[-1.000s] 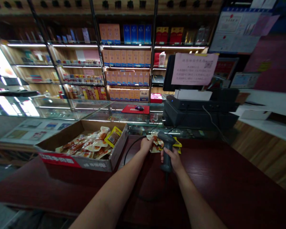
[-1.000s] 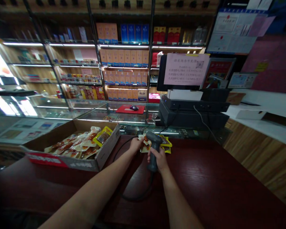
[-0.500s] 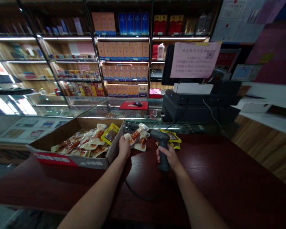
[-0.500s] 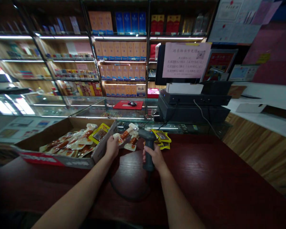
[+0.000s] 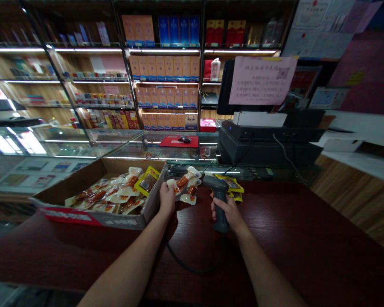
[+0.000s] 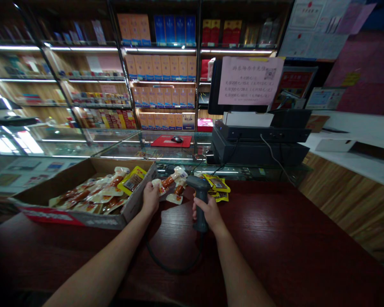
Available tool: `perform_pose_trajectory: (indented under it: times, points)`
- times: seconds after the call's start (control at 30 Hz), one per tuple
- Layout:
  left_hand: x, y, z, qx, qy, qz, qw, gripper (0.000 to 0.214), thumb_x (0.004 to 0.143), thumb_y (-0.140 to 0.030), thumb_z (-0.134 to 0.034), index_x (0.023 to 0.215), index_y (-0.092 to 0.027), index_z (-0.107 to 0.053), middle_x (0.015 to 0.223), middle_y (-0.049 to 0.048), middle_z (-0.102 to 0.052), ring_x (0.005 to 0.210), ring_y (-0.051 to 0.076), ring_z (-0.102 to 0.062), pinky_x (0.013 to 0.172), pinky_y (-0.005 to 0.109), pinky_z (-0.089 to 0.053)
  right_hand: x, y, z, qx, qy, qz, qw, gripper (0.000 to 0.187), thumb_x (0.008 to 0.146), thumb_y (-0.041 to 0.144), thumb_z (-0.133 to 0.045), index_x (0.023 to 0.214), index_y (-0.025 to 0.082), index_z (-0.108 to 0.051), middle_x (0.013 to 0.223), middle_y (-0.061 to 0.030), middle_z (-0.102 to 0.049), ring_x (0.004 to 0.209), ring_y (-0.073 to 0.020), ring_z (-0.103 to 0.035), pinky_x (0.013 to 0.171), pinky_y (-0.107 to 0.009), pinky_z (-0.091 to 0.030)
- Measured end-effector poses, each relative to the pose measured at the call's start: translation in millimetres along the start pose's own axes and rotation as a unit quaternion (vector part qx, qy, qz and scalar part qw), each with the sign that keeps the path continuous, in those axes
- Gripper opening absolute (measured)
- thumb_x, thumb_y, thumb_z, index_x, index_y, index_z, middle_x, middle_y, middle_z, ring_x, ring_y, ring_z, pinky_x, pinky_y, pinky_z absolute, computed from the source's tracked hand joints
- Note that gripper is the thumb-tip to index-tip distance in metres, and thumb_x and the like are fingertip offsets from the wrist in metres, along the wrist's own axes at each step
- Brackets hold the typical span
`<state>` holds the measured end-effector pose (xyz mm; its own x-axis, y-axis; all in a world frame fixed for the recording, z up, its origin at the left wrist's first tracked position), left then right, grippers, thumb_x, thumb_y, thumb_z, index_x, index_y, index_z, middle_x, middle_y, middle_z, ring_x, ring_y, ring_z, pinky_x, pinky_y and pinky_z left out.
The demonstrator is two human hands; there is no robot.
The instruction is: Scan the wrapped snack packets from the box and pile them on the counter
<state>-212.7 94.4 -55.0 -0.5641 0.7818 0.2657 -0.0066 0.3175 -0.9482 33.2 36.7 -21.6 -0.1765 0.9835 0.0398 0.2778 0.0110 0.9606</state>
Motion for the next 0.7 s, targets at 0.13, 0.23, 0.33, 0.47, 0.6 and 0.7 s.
perform_pose_trajectory:
  times: [0.13, 0.23, 0.33, 0.47, 0.6, 0.7]
  points:
    - [-4.5, -8.6, -2.9, -0.04, 0.02, 0.01, 0.999, 0.022, 0.068, -0.031, -0.052, 0.084, -0.015, -0.054, 0.075, 0.0013, -0.061, 0.067, 0.014, -0.06, 0.066, 0.027, -0.049, 0.4, -1.4, 1.0, 0.0, -0.006, -0.003, 1.0, 0.036, 0.064, 0.041, -0.069, 0.087, 0.017, -0.053, 0.051, 0.0051, -0.058, 0.035, -0.0112, -0.052, 0.035, -0.022, -0.044]
    - [-5.6, -13.0, -1.9, -0.034, 0.018, 0.011, 0.999, 0.02, 0.068, -0.029, -0.05, 0.082, -0.016, -0.054, 0.074, 0.001, -0.06, 0.068, 0.014, -0.059, 0.066, 0.027, -0.048, 0.0, -1.3, 1.3, 0.003, -0.007, -0.002, 1.0, 0.036, 0.065, 0.041, -0.069, 0.087, 0.017, -0.053, 0.051, 0.0052, -0.058, 0.035, -0.0112, -0.052, 0.035, -0.022, -0.044]
    - [-3.9, -12.1, -0.7, -0.024, 0.014, 0.005, 1.0, 0.02, 0.067, -0.029, -0.05, 0.081, -0.016, -0.054, 0.074, 0.0007, -0.06, 0.068, 0.014, -0.059, 0.065, 0.027, -0.047, -0.4, -0.5, 1.2, 0.006, -0.002, 0.004, 1.0, 0.037, 0.065, 0.041, -0.07, 0.088, 0.018, -0.053, 0.052, 0.0053, -0.058, 0.036, -0.0112, -0.053, 0.036, -0.023, -0.045]
    - [-1.1, -2.6, 0.1, -0.018, 0.014, 0.002, 1.0, 0.019, 0.069, -0.031, -0.052, 0.08, -0.016, -0.053, 0.073, 0.0003, -0.059, 0.065, 0.014, -0.057, 0.062, 0.027, -0.047, -0.2, -2.0, 1.3, 0.01, 0.005, 0.007, 1.0, 0.039, 0.065, 0.041, -0.07, 0.091, 0.017, -0.054, 0.052, 0.005, -0.059, 0.036, -0.0108, -0.052, 0.036, -0.022, -0.045]
    - [-2.4, -0.9, 1.0, 0.017, 0.015, -0.011, 1.0, 0.015, 0.073, -0.032, -0.054, 0.075, -0.017, -0.051, 0.068, -0.0009, -0.058, 0.065, 0.014, -0.057, 0.062, 0.026, -0.047, 0.9, -5.3, 0.3, 0.007, 0.007, 0.006, 1.0, 0.041, 0.065, 0.042, -0.07, 0.092, 0.016, -0.055, 0.052, 0.0046, -0.059, 0.036, -0.0112, -0.053, 0.036, -0.022, -0.046]
    - [-4.3, -15.6, 2.9, 0.061, 0.007, -0.036, 0.997, 0.014, 0.074, -0.032, -0.054, 0.071, -0.018, -0.051, 0.065, -0.0011, -0.056, 0.066, 0.015, -0.056, 0.063, 0.026, -0.046, 0.8, -7.4, -3.2, 0.004, 0.001, -0.006, 1.0, 0.044, 0.061, 0.043, -0.072, 0.091, 0.016, -0.055, 0.051, 0.0049, -0.059, 0.036, -0.0117, -0.053, 0.035, -0.023, -0.045]
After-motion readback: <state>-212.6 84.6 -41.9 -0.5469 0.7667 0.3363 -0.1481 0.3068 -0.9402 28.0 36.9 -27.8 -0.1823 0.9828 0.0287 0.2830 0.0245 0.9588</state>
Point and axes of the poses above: each hand's wrist, its own x-axis towards the middle knuckle, its own z-axis out of the back of the hand, y = z × x, the point moved 7 cm from there along x, towards the middle knuckle
